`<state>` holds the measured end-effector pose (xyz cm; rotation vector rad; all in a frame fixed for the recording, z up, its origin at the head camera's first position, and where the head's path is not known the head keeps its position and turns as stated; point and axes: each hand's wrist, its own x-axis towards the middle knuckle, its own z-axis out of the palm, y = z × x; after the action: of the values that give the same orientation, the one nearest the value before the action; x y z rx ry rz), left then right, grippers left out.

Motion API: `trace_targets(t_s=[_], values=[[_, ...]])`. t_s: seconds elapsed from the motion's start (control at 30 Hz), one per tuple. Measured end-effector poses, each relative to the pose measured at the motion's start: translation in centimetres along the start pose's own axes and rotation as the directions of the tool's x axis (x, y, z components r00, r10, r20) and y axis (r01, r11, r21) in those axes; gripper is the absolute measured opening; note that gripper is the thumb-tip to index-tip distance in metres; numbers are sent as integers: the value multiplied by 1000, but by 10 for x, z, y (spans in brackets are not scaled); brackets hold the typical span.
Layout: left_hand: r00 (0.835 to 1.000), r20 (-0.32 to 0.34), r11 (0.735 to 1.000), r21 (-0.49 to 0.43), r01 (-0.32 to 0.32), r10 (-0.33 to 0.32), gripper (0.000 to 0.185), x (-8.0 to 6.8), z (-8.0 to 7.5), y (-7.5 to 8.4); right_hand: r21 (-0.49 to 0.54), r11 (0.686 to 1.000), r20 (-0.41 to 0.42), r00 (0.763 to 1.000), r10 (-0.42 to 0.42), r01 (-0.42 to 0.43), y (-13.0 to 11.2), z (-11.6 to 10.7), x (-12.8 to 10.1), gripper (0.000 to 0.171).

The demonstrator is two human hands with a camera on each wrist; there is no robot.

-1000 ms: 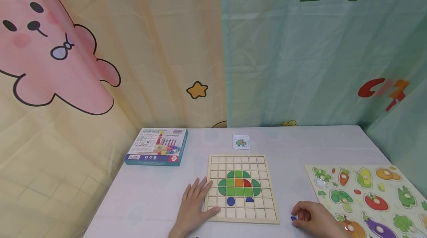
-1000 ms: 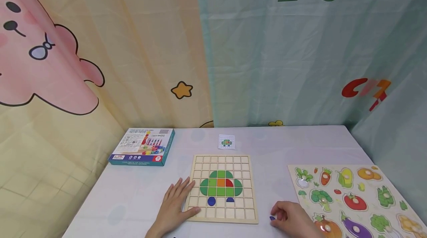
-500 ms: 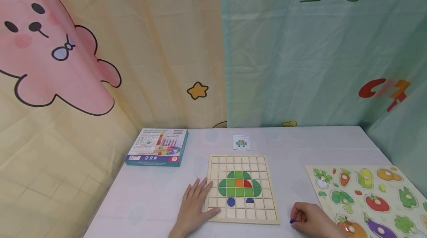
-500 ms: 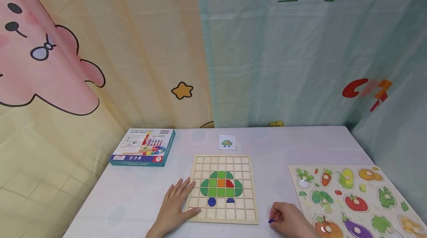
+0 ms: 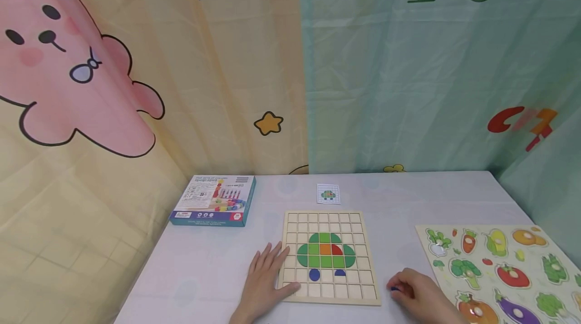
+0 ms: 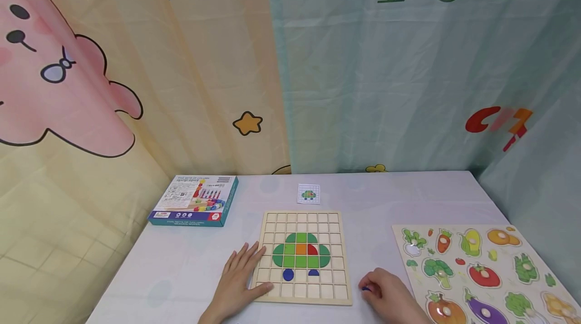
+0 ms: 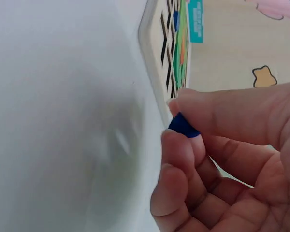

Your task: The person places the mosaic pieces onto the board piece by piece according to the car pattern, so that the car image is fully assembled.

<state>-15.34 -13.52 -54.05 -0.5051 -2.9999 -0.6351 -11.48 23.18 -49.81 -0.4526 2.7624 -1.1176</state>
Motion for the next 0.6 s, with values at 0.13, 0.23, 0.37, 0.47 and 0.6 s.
trace_targets(t_s=[0.13, 0.23, 0.37, 0.47, 0.6], values=[[1000, -1, 1000, 0, 0, 0, 88, 0, 0, 0, 18, 998, -42, 997, -59, 60, -9, 2, 5, 10], [1000, 1, 1000, -2, 1, -1, 88, 0, 0, 0, 103, 994, -1, 999, -40, 40, -16, 5, 9, 10], [1000, -3, 1000, -6, -4, 4, 88, 0, 0, 0, 206, 978, 57, 998, -13, 1, -23, 10, 15, 12], [1000, -6, 1000, -3, -4, 4, 88, 0, 0, 0, 227, 974, 51, 999, -7, -4, -27, 16, 20, 14], [1000, -6, 1000, 2, -3, 3, 88, -1, 1, 0, 213, 977, 16, 1000, 13, -16, -33, 23, 29, 16]])
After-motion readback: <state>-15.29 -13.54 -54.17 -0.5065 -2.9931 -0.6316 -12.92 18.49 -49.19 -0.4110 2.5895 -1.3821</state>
